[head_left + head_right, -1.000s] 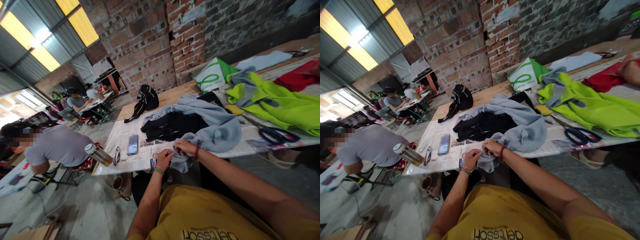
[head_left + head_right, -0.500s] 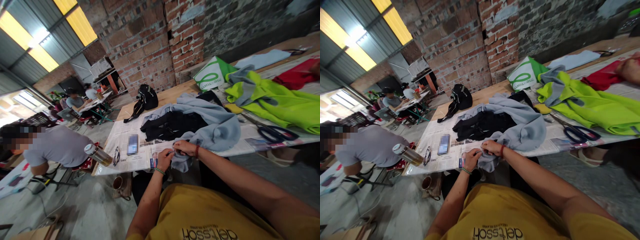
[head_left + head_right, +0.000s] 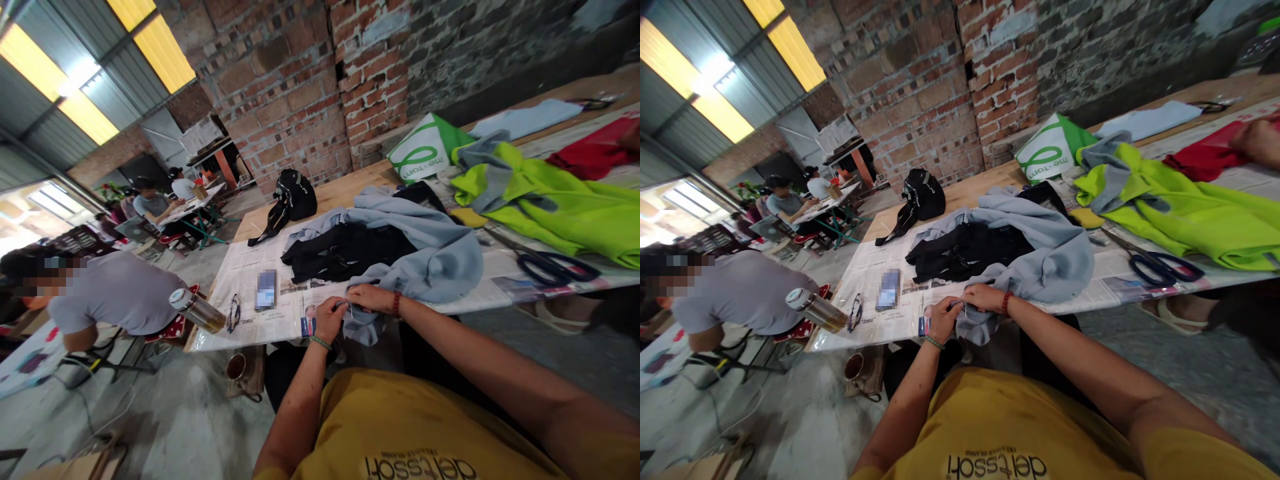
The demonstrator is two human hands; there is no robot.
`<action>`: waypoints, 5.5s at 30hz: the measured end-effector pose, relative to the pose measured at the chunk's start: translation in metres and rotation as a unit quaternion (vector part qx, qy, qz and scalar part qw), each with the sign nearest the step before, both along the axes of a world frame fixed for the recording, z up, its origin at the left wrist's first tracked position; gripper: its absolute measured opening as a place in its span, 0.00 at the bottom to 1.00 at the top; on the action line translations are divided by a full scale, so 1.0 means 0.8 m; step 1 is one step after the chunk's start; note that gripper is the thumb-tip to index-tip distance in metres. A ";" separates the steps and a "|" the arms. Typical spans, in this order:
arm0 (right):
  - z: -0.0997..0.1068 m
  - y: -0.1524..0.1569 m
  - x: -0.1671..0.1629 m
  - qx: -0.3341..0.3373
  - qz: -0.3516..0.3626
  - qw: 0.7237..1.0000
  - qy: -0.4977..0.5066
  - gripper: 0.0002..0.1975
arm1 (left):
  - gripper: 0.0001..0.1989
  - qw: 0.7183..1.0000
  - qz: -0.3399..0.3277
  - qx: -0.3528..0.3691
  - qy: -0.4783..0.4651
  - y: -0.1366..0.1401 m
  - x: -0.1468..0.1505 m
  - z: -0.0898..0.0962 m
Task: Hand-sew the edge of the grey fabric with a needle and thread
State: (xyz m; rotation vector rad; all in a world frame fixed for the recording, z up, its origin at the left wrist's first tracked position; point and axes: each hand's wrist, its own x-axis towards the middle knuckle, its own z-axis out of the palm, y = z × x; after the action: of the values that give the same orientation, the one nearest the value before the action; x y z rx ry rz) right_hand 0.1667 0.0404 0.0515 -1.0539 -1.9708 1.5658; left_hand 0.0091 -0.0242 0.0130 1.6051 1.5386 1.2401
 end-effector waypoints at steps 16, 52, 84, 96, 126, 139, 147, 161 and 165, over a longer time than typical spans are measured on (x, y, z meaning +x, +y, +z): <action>-0.025 -0.032 0.021 0.441 -0.059 0.895 0.013 0.08 | 0.13 0.997 0.029 -0.042 -0.050 -0.006 -0.002 0.019; -0.029 -0.036 -0.013 0.400 -0.097 0.911 -0.018 0.08 | 0.13 0.996 0.012 -0.019 -0.088 -0.006 -0.009 0.018; -0.045 -0.032 -0.002 0.366 -0.123 0.921 0.049 0.08 | 0.12 0.996 0.001 -0.023 -0.081 -0.010 -0.006 0.025; -0.030 -0.031 -0.005 0.389 -0.083 0.917 0.020 0.11 | 0.12 0.998 0.001 -0.002 -0.061 -0.008 -0.008 0.022; -0.032 -0.046 -0.022 0.497 -0.081 0.862 -0.053 0.10 | 0.12 0.998 0.018 -0.010 -0.063 -0.008 -0.009 0.022; -0.015 -0.043 -0.031 0.417 -0.157 0.894 0.053 0.06 | 0.14 0.997 -0.017 -0.023 -0.068 -0.009 -0.010 0.022; -0.001 -0.018 -0.027 0.150 -0.274 0.933 0.178 0.04 | 0.15 0.996 -0.026 -0.047 -0.066 -0.008 -0.013 0.016; 0.055 -0.007 -0.004 0.005 -0.155 0.935 0.320 0.10 | 0.15 0.991 0.031 -0.052 -0.116 -0.001 -0.017 -0.003; 0.057 -0.005 0.013 0.322 -0.173 0.916 0.166 0.09 | 0.13 0.990 0.034 -0.057 -0.123 -0.001 -0.018 -0.004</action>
State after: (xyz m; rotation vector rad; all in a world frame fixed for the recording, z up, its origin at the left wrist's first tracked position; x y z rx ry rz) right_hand 0.1772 0.0365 0.0969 -0.7402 -1.7459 0.7510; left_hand -0.0057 -0.0249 0.0099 1.2838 1.4881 1.3082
